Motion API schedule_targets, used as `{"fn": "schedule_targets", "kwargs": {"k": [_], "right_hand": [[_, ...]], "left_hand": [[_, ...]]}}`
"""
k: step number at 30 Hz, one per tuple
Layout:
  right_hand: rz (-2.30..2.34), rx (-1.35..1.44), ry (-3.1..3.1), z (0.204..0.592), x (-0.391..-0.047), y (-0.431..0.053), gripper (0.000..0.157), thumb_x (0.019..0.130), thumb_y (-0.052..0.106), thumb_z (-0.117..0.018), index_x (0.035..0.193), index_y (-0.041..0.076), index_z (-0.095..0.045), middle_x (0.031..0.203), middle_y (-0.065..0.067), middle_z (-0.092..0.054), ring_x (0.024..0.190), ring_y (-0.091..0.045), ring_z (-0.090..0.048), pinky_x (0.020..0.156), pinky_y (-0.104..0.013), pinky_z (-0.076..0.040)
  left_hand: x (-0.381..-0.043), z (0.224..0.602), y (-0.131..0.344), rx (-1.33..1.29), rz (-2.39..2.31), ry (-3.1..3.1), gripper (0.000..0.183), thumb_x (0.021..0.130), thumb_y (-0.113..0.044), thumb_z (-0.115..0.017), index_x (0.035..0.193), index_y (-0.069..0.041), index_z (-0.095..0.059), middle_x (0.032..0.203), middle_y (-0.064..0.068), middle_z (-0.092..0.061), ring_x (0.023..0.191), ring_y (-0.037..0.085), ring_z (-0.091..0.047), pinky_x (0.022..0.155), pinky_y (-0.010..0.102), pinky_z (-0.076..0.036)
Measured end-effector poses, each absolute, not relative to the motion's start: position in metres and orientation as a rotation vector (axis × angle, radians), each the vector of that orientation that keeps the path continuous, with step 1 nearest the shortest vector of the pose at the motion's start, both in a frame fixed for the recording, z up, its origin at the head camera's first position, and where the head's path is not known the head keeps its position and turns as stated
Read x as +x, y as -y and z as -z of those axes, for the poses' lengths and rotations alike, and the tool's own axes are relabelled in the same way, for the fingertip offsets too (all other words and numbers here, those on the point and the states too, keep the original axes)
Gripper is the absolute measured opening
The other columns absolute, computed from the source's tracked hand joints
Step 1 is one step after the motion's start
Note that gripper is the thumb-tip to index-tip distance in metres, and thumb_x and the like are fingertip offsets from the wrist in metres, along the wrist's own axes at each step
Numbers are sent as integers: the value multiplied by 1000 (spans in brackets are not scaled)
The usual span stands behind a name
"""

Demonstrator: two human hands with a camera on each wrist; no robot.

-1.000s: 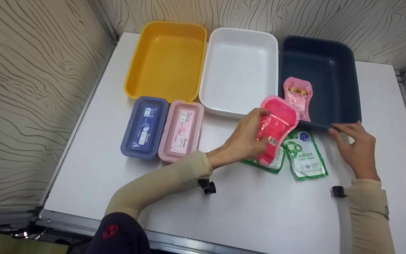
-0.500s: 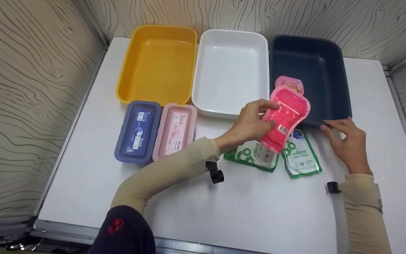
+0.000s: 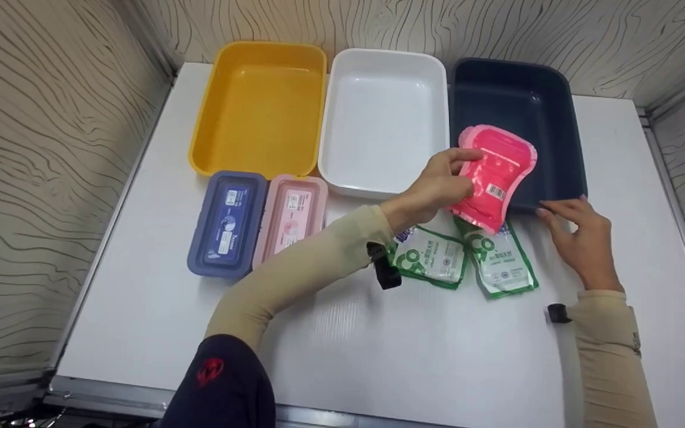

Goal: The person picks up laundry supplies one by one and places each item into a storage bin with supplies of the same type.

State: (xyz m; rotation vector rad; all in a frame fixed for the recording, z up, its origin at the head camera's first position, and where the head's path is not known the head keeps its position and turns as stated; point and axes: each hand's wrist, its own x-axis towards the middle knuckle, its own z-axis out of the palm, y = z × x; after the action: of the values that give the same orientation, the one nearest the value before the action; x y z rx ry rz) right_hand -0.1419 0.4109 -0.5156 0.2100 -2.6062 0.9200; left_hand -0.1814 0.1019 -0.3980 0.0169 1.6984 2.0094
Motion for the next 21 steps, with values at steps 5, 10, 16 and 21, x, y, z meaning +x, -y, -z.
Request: {"fn": "schedule_targets", "kwargs": {"k": [5,10,16,21], "right_hand": [[-917,149,2643,512,-139,-410,26,97,8,-79,122,0,-79,116,-24,-76,119,5,-62,130,-25,-25],[-920,147,2648,511,-138,-409,26,97,9,-78,122,2,-79,116,-24,-76,116,-12,-66,131,-29,-26],[-927,227,2605,511,-140,-410,25,95,3,-79,119,-2,-79,110,-25,-76,105,21,-50,131,-27,-27],[-931,213,2601,512,-140,-407,24,96,3,-78,119,-1,-80,109,-23,-76,104,23,-49,130,-27,-28]], "left_hand": [[-190,398,-114,4,-2009,-1692,63,83,16,-66,142,-8,-57,113,5,-67,92,18,-68,76,32,-66],[-198,398,-124,-44,-2012,-1759,64,83,16,-67,141,-10,-60,115,5,-67,90,17,-68,73,31,-66],[-206,402,-134,-69,-2028,-1778,64,86,18,-66,141,-13,-60,123,5,-67,91,17,-67,74,30,-65],[-212,408,-140,-59,-2073,-1755,66,85,20,-64,141,-12,-58,126,6,-65,90,16,-67,72,30,-65]]}}
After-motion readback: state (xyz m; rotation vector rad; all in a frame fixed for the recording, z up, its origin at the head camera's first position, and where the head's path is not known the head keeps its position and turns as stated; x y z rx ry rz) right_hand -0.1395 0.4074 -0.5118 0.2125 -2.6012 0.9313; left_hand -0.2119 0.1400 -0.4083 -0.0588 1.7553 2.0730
